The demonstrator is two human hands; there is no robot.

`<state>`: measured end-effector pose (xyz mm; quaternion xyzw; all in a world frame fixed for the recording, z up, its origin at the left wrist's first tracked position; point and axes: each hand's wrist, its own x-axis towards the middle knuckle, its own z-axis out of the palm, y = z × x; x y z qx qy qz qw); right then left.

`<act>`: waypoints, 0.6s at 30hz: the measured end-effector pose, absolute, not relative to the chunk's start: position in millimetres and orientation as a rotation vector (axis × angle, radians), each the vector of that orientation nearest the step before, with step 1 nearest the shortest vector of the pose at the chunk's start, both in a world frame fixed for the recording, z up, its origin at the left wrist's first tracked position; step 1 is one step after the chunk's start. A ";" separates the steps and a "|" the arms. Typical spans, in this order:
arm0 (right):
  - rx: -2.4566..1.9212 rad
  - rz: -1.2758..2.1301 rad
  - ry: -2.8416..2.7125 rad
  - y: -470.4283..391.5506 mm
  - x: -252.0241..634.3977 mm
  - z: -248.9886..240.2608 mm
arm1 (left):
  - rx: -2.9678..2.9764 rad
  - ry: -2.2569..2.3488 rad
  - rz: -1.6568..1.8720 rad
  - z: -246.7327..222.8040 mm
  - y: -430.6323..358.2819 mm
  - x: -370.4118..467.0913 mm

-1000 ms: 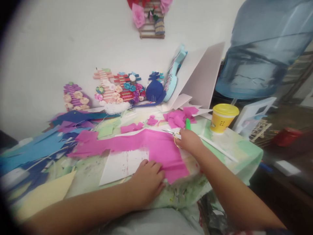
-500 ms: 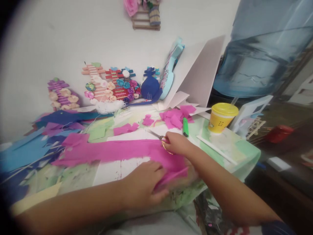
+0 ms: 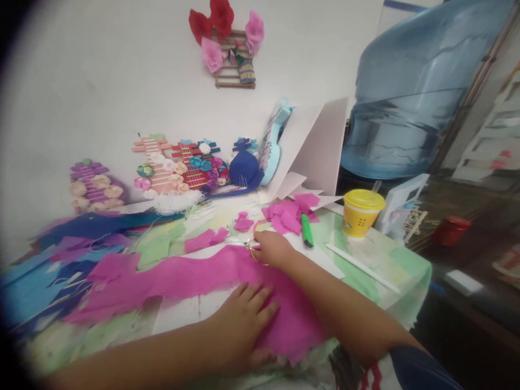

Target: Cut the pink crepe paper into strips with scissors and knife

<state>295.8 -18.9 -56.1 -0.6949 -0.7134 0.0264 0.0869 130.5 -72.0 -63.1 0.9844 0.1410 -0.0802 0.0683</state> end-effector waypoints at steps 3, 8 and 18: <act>-2.252 0.011 -1.963 -15.9 304.5 -55.5 | 3.020 0.387 -0.182 -69.4 -69.4 125.5; -2.360 0.010 -1.919 -19.9 320.7 -66.1 | 3.065 0.247 -0.188 -70.9 -70.6 124.7; -2.332 -0.095 -1.838 -31.5 363.8 -44.5 | 3.116 0.200 -0.218 -71.4 -79.2 133.6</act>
